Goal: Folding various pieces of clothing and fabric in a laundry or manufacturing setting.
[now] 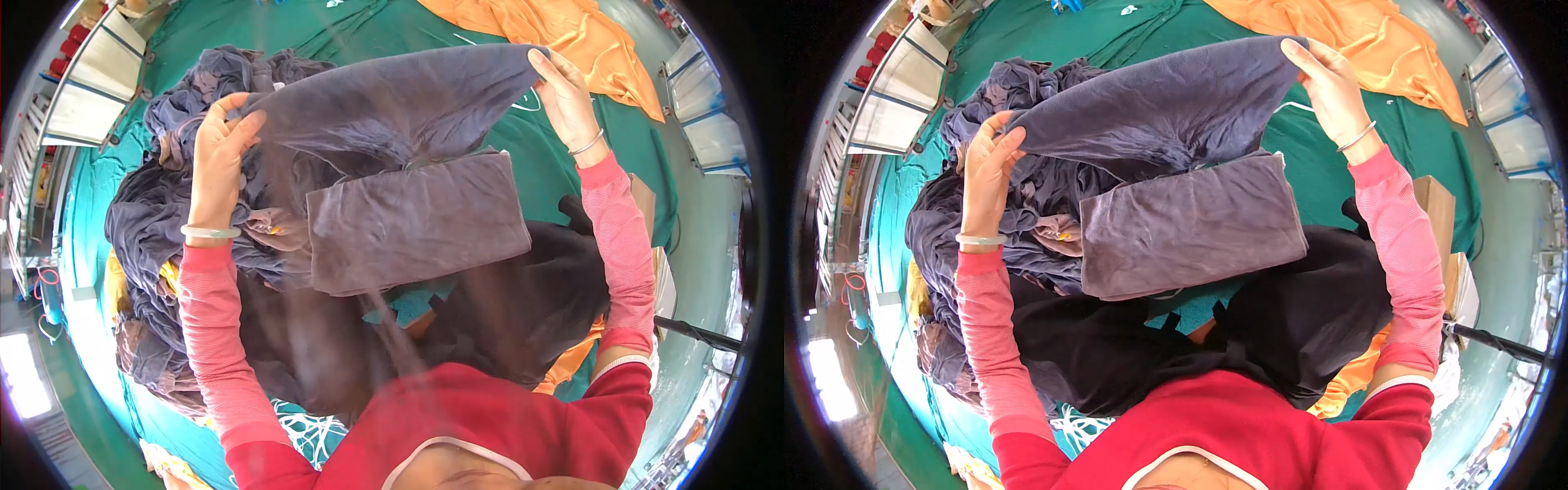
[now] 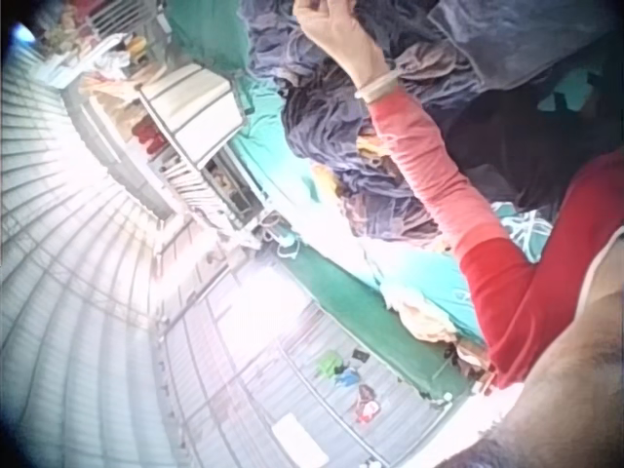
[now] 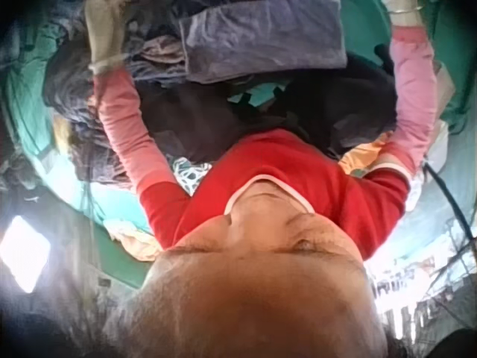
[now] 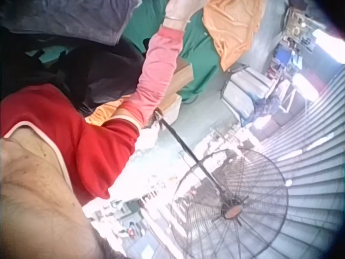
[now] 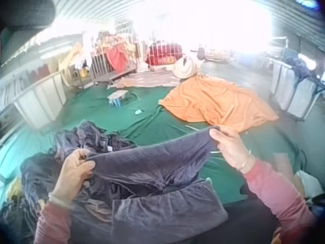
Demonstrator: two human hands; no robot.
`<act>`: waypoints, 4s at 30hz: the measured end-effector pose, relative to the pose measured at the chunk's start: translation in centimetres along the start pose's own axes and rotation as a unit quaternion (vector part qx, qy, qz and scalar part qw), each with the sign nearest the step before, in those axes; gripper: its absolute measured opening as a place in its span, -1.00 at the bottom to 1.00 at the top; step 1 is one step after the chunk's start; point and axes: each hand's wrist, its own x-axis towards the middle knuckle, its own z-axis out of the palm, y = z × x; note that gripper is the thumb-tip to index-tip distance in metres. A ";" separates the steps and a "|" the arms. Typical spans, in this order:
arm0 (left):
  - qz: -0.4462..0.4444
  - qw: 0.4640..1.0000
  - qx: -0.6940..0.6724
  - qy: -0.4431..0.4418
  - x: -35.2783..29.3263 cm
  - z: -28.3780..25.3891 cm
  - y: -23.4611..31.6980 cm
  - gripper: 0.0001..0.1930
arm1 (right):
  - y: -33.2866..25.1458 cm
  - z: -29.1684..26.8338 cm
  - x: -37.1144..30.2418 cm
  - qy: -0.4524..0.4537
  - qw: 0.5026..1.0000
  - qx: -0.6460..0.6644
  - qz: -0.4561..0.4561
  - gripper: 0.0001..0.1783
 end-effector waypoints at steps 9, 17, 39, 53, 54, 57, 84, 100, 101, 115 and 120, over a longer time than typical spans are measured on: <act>0.141 0.984 0.093 0.064 -4.5 2.4 4.6 -0.86 | -4.2 -2.9 -4.5 0.014 0.994 0.028 -0.109 -0.84; 0.076 0.939 0.085 -0.326 -13.1 1.6 5.2 -0.87 | -7.4 -3.8 -11.2 -0.484 0.873 0.043 -0.030 -0.51; -0.062 0.960 0.185 -0.201 -8.1 4.8 -2.2 -0.58 | 0.6 -1.1 -12.4 -0.089 0.939 -0.294 0.153 -0.61; 0.089 0.754 0.612 -0.220 -10.4 7.7 -10.5 0.11 | 4.0 5.2 -12.4 -0.353 0.666 -0.639 0.156 0.17; 0.084 0.764 0.601 -0.218 -10.9 7.6 -11.6 0.11 | 4.3 5.2 -12.1 -0.371 0.650 -0.642 0.165 0.17; 0.101 0.807 0.530 -0.240 -8.2 7.2 -10.5 0.00 | 4.5 4.5 -11.6 -0.378 0.639 -0.646 0.178 0.17; -0.091 0.964 -0.127 -0.214 0.6 8.6 3.3 -0.66 | 4.2 8.5 -7.2 -0.095 0.927 -0.363 0.006 -0.33; -0.089 0.986 -0.098 -0.106 2.1 3.2 -5.8 -0.56 | 1.9 7.6 -4.0 -0.096 0.963 0.222 0.119 -0.93; -0.087 0.987 -0.034 -0.127 2.3 2.5 -8.9 -0.56 | 2.2 6.9 -3.7 -0.052 0.982 0.159 0.084 -0.88; 0.012 0.959 -0.164 -0.232 1.7 9.0 -1.2 -0.24 | 1.8 4.2 -2.2 -0.004 0.932 -0.325 -0.159 -0.29; 0.033 0.952 -0.228 -0.203 2.0 8.5 -0.6 -0.28 | 1.4 3.1 -2.6 0.078 0.878 -0.436 -0.184 -0.45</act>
